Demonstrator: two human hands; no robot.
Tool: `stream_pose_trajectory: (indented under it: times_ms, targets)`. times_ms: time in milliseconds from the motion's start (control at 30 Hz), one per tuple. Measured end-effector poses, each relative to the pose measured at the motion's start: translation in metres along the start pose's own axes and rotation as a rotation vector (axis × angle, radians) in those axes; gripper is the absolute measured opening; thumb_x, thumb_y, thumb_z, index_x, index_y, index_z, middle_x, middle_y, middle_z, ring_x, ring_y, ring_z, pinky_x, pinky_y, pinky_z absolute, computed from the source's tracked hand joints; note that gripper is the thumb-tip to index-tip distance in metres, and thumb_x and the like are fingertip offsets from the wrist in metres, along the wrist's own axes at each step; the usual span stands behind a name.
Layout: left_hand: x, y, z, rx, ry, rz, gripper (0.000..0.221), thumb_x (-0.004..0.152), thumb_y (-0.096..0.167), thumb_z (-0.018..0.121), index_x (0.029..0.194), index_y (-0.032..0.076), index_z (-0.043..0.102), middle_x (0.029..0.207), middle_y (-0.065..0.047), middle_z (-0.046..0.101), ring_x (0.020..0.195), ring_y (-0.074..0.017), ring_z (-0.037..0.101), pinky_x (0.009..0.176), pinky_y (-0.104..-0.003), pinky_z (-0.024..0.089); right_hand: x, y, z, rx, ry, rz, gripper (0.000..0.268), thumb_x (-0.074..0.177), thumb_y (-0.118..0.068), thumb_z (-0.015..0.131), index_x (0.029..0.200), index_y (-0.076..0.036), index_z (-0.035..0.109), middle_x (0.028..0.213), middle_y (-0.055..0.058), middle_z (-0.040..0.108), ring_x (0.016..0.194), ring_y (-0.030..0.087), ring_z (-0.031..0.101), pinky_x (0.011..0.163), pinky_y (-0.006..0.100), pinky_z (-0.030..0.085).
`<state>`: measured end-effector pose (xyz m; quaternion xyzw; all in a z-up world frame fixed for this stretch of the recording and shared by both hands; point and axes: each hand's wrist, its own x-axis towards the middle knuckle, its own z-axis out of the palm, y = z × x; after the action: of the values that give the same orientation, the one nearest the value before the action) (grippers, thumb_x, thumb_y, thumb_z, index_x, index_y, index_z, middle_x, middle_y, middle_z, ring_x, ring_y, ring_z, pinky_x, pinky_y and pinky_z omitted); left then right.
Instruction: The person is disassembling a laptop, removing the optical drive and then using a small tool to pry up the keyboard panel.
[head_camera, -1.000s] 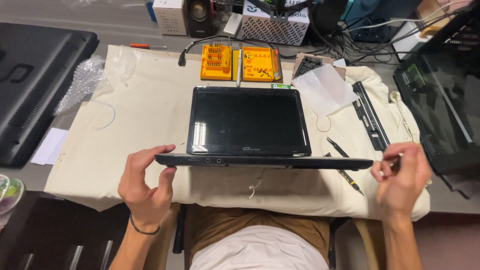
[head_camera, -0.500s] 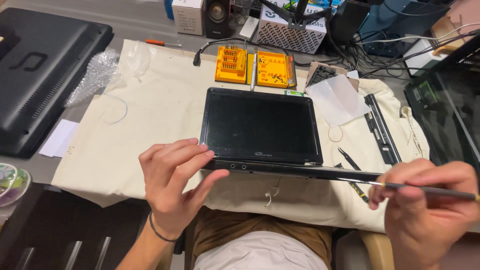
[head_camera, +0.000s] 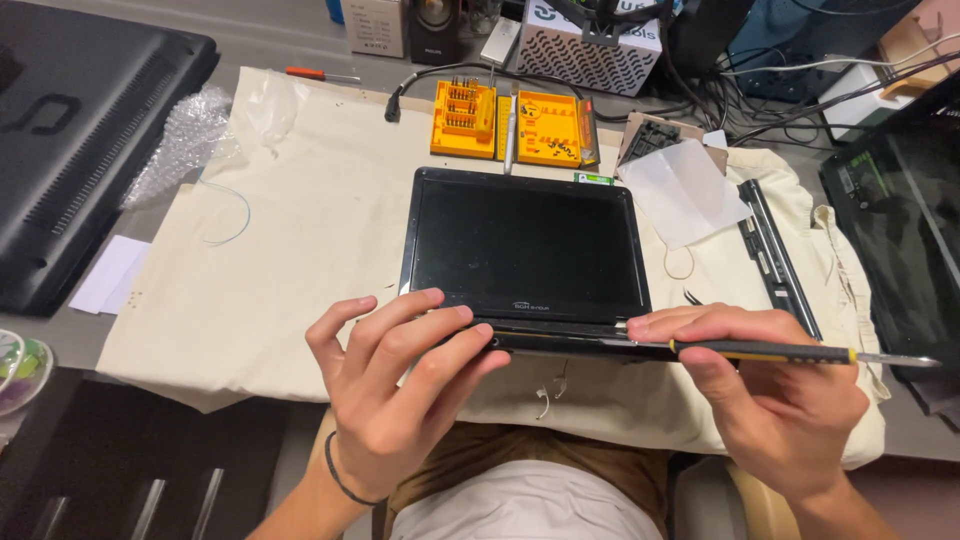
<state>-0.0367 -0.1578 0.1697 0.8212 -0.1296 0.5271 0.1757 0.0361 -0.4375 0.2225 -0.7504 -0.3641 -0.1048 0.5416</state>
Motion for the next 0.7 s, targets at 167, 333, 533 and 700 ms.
stream_pose_trajectory:
  times_ms: [167, 333, 533, 700]
  targets:
    - [0.013, 0.011, 0.000, 0.030, -0.010, 0.043, 0.013, 0.107, 0.032, 0.087, 0.105, 0.020, 0.083, 0.108, 0.005, 0.081, 0.104, -0.0194, 0.078, 0.108, -0.044, 0.040, -0.007, 0.004, -0.004, -0.064, -0.029, -0.008, 0.017, 0.105, -0.009, 0.063, 0.109, 0.006, 0.068, 0.105, 0.024, 0.084, 0.102, 0.036, 0.092, 0.100, 0.044, 0.080]
    - [0.024, 0.017, 0.001, 0.027, -0.036, 0.087, 0.015, 0.111, 0.033, 0.081, 0.105, 0.019, 0.081, 0.102, 0.005, 0.081, 0.094, -0.0154, 0.075, 0.104, -0.042, 0.040, -0.004, -0.002, -0.002, -0.123, -0.036, -0.059, 0.015, 0.104, -0.006, 0.062, 0.107, 0.008, 0.066, 0.103, 0.025, 0.084, 0.099, 0.036, 0.092, 0.095, 0.044, 0.080]
    - [0.022, 0.018, 0.003, 0.042, -0.056, 0.076, 0.018, 0.112, 0.038, 0.079, 0.107, 0.020, 0.080, 0.102, 0.008, 0.079, 0.090, -0.0147, 0.070, 0.102, -0.040, 0.039, 0.002, -0.007, 0.001, -0.314, -0.079, -0.385, 0.014, 0.100, -0.001, 0.064, 0.106, 0.012, 0.064, 0.104, 0.027, 0.082, 0.094, 0.039, 0.091, 0.085, 0.042, 0.082]
    - [0.020, 0.017, 0.005, 0.037, -0.046, 0.075, 0.018, 0.111, 0.038, 0.081, 0.108, 0.020, 0.080, 0.103, 0.008, 0.078, 0.091, -0.0149, 0.070, 0.099, -0.040, 0.041, 0.006, -0.013, 0.007, -0.359, -0.071, -0.415, 0.016, 0.102, -0.008, 0.061, 0.102, 0.008, 0.065, 0.099, 0.025, 0.083, 0.090, 0.035, 0.091, 0.081, 0.038, 0.078]
